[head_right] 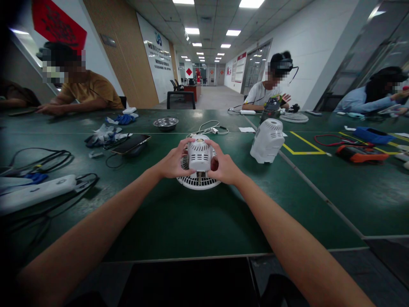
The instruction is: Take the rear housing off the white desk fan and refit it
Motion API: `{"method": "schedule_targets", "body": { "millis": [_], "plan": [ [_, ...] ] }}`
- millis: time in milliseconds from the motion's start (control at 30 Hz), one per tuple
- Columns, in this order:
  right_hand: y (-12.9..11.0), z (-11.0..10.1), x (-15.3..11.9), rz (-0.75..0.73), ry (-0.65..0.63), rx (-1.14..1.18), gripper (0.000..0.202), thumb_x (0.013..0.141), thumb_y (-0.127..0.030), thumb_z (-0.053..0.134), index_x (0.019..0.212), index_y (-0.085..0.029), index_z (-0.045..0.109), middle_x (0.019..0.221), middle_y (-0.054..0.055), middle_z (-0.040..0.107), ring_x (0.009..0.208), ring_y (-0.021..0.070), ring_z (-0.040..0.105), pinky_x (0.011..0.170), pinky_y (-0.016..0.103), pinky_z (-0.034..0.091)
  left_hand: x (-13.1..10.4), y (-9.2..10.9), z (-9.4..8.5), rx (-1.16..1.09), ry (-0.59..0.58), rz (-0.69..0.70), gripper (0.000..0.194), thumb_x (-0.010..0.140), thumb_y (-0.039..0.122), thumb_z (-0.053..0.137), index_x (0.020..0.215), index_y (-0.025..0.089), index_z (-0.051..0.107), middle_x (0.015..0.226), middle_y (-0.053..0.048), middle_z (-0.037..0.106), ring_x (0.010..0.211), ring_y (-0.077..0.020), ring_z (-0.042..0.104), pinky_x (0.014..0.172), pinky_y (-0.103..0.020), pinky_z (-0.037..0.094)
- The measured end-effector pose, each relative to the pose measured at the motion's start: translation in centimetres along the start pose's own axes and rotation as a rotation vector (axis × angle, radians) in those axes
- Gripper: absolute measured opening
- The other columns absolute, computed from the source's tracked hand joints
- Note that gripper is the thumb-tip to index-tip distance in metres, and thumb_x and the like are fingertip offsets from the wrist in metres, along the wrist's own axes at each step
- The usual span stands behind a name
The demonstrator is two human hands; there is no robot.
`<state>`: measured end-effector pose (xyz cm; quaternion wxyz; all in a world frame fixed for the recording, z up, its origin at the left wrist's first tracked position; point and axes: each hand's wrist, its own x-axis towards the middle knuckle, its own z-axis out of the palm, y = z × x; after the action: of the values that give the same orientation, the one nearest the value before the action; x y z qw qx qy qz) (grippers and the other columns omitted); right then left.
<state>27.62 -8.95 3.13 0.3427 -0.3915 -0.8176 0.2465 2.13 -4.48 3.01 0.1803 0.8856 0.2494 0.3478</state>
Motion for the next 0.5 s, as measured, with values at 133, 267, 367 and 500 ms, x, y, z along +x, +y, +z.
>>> {"method": "schedule_targets", "body": {
  "millis": [133, 267, 367, 500],
  "plan": [
    [0.0, -0.1, 0.0, 0.008, -0.026, -0.013, 0.099, 0.073, -0.022, 0.07, 0.157, -0.032, 0.017, 0.075, -0.003, 0.064, 0.063, 0.0197, 0.063, 0.069, 0.039, 0.056, 0.0, 0.0, -0.3, -0.022, -0.025, 0.03, 0.096, 0.07, 0.044, 0.081, 0.148, 0.029, 0.027, 0.149, -0.016, 0.048, 0.128, -0.0376, 0.057, 0.107, -0.055, 0.05],
    [-0.1, 0.2, 0.1, 0.019, -0.001, -0.034, 0.107, 0.074, -0.033, 0.079, 0.159, -0.032, 0.014, 0.102, 0.006, 0.071, 0.081, 0.0271, 0.071, 0.078, 0.046, 0.059, -0.2, -0.6, -0.1, 0.037, -0.01, -0.003, 0.103, 0.07, 0.051, 0.083, 0.153, 0.031, 0.025, 0.156, -0.016, 0.043, 0.128, -0.0379, 0.057, 0.106, -0.054, 0.051],
    [0.2, 0.5, 0.1, 0.026, 0.07, -0.094, 0.116, 0.071, -0.039, 0.084, 0.161, -0.03, 0.012, 0.111, 0.01, 0.071, 0.09, 0.0314, 0.071, 0.085, 0.051, 0.057, -0.4, -1.1, 0.4, 0.095, 0.021, -0.039, 0.11, 0.069, 0.057, 0.083, 0.158, 0.032, 0.023, 0.159, -0.016, 0.04, 0.126, -0.0391, 0.057, 0.104, -0.054, 0.051],
    [1.2, 0.2, 0.1, 0.028, 0.073, -0.147, 0.113, 0.075, -0.04, 0.081, 0.162, -0.031, 0.01, 0.106, 0.008, 0.07, 0.079, 0.0261, 0.068, 0.083, 0.051, 0.057, -0.7, -1.9, 0.8, 0.117, 0.041, -0.093, 0.107, 0.077, 0.062, 0.074, 0.162, 0.029, 0.018, 0.154, -0.017, 0.047, 0.123, -0.0378, 0.059, 0.105, -0.056, 0.048]
  ]
}}
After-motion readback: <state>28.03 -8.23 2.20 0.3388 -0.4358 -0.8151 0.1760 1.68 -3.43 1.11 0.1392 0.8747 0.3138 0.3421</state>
